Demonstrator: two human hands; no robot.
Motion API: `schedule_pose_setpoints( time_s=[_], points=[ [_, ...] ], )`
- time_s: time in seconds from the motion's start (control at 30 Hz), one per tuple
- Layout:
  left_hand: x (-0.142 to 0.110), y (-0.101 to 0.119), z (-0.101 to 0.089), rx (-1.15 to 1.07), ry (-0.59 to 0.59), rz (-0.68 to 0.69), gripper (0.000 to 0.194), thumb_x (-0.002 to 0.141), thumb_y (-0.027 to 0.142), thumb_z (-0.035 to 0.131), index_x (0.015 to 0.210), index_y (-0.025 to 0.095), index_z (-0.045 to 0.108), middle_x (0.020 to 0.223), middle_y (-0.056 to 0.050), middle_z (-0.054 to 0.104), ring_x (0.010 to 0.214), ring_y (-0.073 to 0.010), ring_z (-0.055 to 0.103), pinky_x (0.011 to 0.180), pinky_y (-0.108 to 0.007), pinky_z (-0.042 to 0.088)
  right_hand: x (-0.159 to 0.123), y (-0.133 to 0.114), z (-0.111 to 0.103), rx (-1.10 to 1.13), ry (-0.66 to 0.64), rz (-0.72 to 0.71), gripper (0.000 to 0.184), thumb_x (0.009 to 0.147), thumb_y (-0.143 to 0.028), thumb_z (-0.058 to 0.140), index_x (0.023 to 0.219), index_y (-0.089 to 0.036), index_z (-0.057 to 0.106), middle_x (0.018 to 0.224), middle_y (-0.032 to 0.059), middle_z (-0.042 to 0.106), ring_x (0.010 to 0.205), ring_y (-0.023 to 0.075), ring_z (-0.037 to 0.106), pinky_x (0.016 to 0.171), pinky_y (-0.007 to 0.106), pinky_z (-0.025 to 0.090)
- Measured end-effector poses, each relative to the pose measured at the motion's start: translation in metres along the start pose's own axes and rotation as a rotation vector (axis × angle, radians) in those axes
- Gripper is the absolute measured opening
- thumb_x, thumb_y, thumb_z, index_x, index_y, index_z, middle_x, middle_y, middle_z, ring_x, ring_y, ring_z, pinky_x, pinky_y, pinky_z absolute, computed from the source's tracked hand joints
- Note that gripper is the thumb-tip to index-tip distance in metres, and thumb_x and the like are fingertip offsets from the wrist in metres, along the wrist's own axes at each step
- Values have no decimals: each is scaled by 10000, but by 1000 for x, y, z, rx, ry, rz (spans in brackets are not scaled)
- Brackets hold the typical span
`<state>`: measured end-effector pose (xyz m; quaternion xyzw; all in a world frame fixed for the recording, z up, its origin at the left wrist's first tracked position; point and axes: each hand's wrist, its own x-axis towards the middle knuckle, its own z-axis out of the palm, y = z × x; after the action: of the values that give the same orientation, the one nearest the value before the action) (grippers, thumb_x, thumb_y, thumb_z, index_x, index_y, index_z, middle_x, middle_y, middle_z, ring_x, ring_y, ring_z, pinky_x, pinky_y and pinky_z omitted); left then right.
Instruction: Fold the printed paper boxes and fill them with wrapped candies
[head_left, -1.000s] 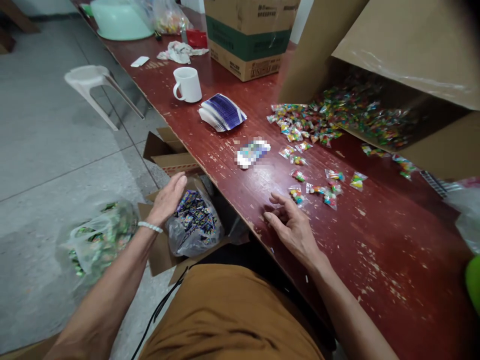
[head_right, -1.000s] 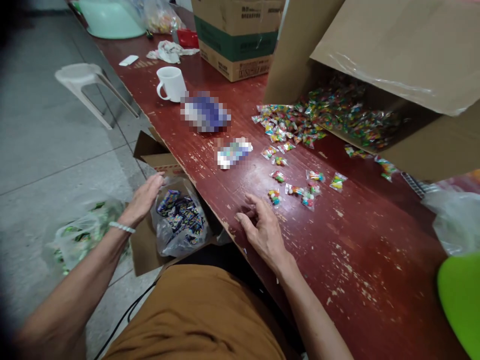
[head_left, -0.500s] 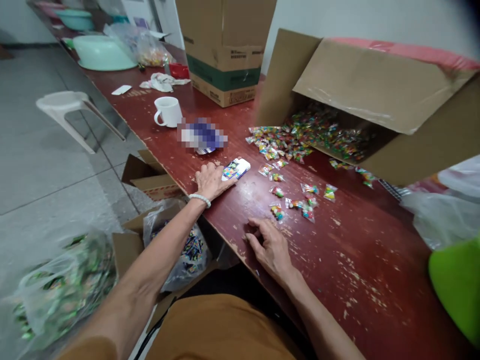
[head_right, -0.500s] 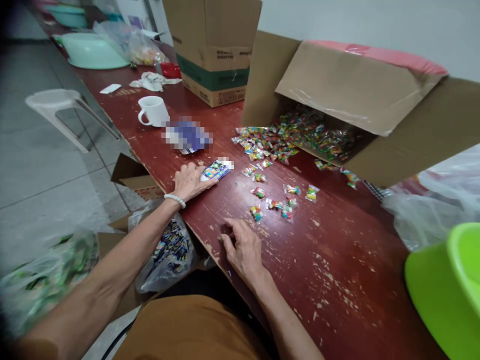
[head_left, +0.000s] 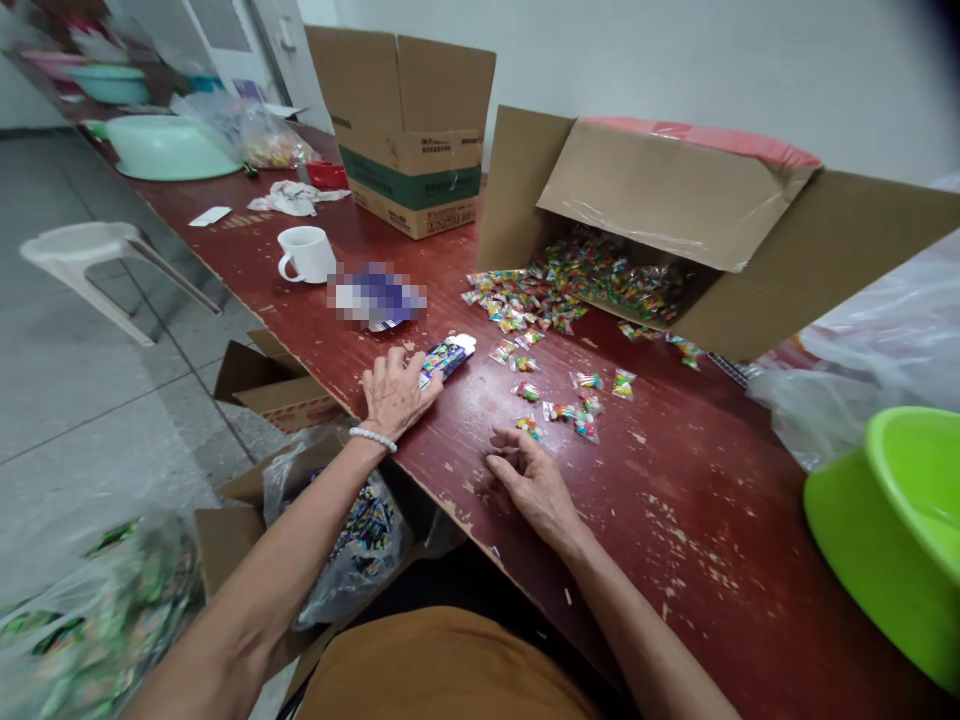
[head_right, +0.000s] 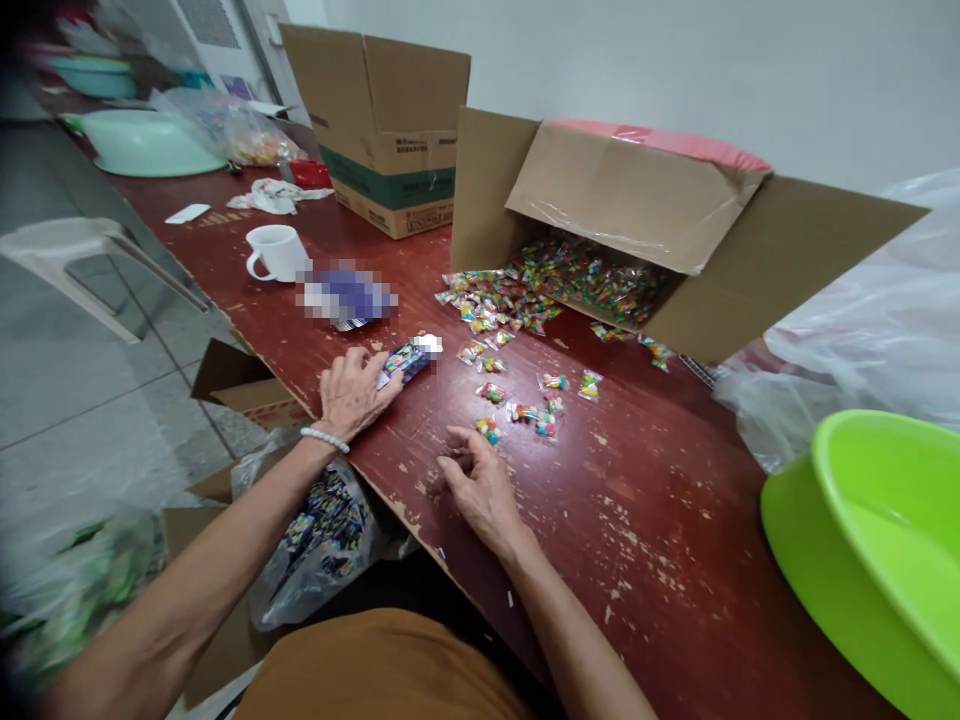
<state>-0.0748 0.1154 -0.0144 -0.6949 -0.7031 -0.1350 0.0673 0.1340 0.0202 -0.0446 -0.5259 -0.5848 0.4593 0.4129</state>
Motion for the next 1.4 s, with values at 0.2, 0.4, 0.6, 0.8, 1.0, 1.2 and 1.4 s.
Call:
schedule_pose_setpoints(
  time_s=[0.2,0.4,0.6,0.8,1.0,1.2,1.4],
  points=[
    [3,-3,3,-23,-69,-7,564,916,581,404,1265,187,608,1167,-193,607,1077,-378,513,848,-472,384,1,1,-1,32,6,26,427,802,-306,638,1209,-177,619,994,69,690,719,156,637,709,328,539],
    [20,-1,6,-167,-143,-134,545,797,588,582,1180,201,616,1207,-185,591,1138,-394,513,902,-496,401,10,3,-3,137,26,86,421,751,-322,679,1146,-180,639,976,56,698,748,147,635,700,298,532],
    [33,-10,4,-303,-168,-210,603,724,501,712,1225,211,543,1238,-135,568,1147,-332,564,877,-417,469,13,-6,-6,249,39,154,428,716,-310,728,1119,-196,643,1029,57,680,693,118,606,561,232,502],
    [-22,-4,-16,-495,-23,41,610,752,402,731,1284,215,500,1221,-99,528,1177,-287,536,979,-396,454,22,-26,0,440,156,196,559,743,-410,736,1229,-208,547,1000,33,649,631,96,592,471,187,442],
    [-86,20,-18,-596,-49,112,640,679,380,806,1239,230,536,1208,-111,557,1146,-332,534,965,-470,457,26,-26,-1,548,192,166,461,687,-388,756,1076,-191,607,876,13,670,649,126,578,573,239,507],
    [-80,21,-42,-1379,-777,-16,557,799,618,649,1122,165,621,1043,-114,693,918,-254,660,830,-377,524,5,-28,-11,507,38,37,304,816,-405,702,1046,-215,643,857,1,657,690,128,575,602,232,502],
    [-94,35,-50,-1854,-1324,0,571,625,525,853,1002,133,681,853,-96,721,755,-233,709,691,-299,537,-14,-42,-12,629,-188,53,325,882,-418,669,1162,-271,593,860,-13,640,492,76,538,433,202,458]
  ],
)
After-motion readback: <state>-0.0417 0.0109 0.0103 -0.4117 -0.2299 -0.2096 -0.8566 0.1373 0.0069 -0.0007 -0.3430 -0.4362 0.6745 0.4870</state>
